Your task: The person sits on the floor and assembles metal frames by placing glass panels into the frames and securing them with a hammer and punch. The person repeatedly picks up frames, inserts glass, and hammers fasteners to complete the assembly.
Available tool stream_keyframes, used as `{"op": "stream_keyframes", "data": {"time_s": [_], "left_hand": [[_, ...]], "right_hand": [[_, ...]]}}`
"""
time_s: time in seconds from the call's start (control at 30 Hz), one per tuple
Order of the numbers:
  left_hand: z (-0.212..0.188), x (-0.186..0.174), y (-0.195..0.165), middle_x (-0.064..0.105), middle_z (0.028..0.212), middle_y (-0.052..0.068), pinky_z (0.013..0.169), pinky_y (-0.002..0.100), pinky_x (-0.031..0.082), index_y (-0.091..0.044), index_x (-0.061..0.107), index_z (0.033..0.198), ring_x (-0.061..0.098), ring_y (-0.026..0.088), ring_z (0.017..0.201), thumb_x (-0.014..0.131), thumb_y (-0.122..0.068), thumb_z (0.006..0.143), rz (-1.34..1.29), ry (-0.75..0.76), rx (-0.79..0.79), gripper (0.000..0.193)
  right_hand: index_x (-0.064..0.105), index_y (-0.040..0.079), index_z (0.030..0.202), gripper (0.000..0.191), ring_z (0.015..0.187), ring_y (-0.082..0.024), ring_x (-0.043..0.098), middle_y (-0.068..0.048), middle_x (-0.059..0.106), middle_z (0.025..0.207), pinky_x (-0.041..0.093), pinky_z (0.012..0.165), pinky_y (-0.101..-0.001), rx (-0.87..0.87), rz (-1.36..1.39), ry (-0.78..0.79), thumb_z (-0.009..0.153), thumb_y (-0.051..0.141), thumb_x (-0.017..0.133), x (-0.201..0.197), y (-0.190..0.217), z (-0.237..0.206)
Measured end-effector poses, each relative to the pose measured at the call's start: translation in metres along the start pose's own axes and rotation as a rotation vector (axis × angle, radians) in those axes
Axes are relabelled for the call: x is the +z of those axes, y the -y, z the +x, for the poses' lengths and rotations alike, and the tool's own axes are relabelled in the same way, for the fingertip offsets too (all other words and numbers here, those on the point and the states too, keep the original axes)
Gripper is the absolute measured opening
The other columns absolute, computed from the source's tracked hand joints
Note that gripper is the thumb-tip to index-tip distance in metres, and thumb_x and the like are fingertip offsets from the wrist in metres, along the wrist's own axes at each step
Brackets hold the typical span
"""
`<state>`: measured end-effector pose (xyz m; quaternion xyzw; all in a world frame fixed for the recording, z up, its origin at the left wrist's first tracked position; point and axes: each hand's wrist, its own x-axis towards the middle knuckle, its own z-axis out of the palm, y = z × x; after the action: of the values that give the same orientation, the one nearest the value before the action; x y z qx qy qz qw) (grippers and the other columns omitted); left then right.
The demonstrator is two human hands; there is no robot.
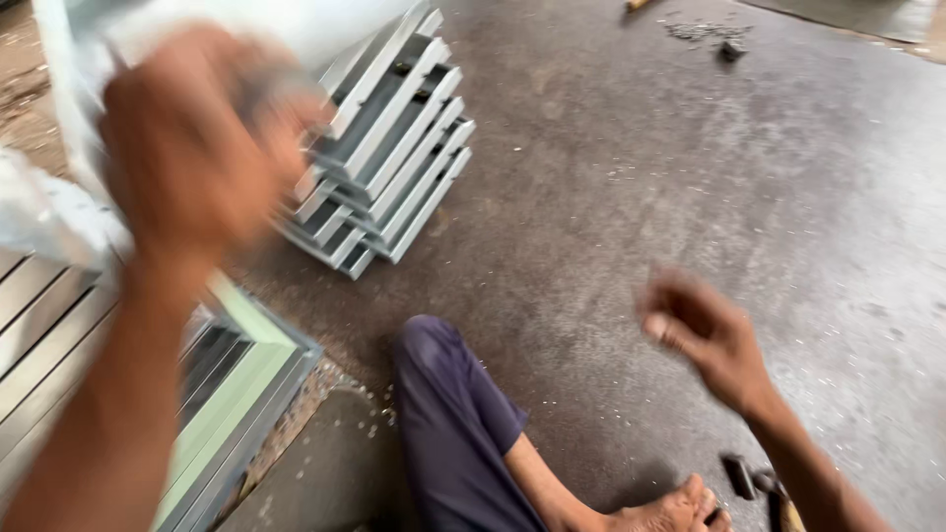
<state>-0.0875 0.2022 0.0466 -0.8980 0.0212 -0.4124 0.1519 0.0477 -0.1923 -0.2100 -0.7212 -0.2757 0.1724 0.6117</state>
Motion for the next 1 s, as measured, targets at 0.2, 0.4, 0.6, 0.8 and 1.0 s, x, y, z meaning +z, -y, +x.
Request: {"op": "stream_keyframes", "data": {"time_s": [0.2,0.4,0.6,0.8,1.0], "left_hand": [[-0.111,0.102,-0.175,0.063,0.075,0.006,0.065,0.039,0.048,-0.005,0.073,0.090,0.060,0.023,0.073,0.086,-0.010,0.076,-0.758,0.088,-0.023,0.020],[-0.156,0.245,-0.319,0.070,0.104,0.003,0.093,0.040,0.048,-0.009,0.073,0.108,0.065,0.023,0.102,0.083,-0.010,0.077,-0.777,0.434,0.144,0.033],[-0.204,0.317,-0.463,0.069,0.114,0.012,0.096,0.048,0.037,-0.001,0.070,0.118,0.060,0.033,0.109,0.083,-0.033,0.073,-1.093,0.579,0.015,0.057],[-0.234,0.314,-0.502,0.074,0.099,0.004,0.099,0.042,0.039,-0.013,0.075,0.097,0.064,0.025,0.103,0.073,-0.021,0.094,-1.149,0.709,-0.040,0.008],[-0.255,0.258,-0.517,0.069,0.103,0.002,0.096,0.041,0.042,-0.014,0.075,0.113,0.060,0.024,0.103,0.066,-0.011,0.095,-1.189,0.696,0.231,0.020]], "right_hand": [[0.063,0.003,0.122,0.043,0.102,-0.025,0.072,-0.014,0.072,0.111,0.061,0.087,-0.0422,-0.202,0.785,-0.391,0.092,0.034,0.066,-0.029,-0.007,-0.012],[0.069,-0.005,0.109,0.045,0.091,-0.031,0.073,-0.018,0.073,0.098,0.059,0.081,-0.0453,0.432,-0.300,-0.562,0.091,0.037,0.069,-0.100,-0.120,-0.150],[0.064,-0.001,0.122,0.055,0.097,-0.043,0.064,-0.026,0.066,0.106,0.052,0.078,-0.0520,0.765,-0.971,-0.426,0.084,0.038,0.071,-0.090,-0.210,-0.320],[0.071,0.008,0.099,0.029,0.085,-0.031,0.071,-0.019,0.073,0.087,0.060,0.079,-0.0414,1.090,-0.718,-0.159,0.099,0.035,0.059,-0.104,-0.224,-0.389],[0.072,0.004,0.120,0.041,0.054,-0.025,0.059,-0.010,0.071,0.105,0.049,0.049,-0.0392,0.998,-0.721,-0.817,0.113,0.039,0.053,-0.295,-0.271,-0.389]]}}
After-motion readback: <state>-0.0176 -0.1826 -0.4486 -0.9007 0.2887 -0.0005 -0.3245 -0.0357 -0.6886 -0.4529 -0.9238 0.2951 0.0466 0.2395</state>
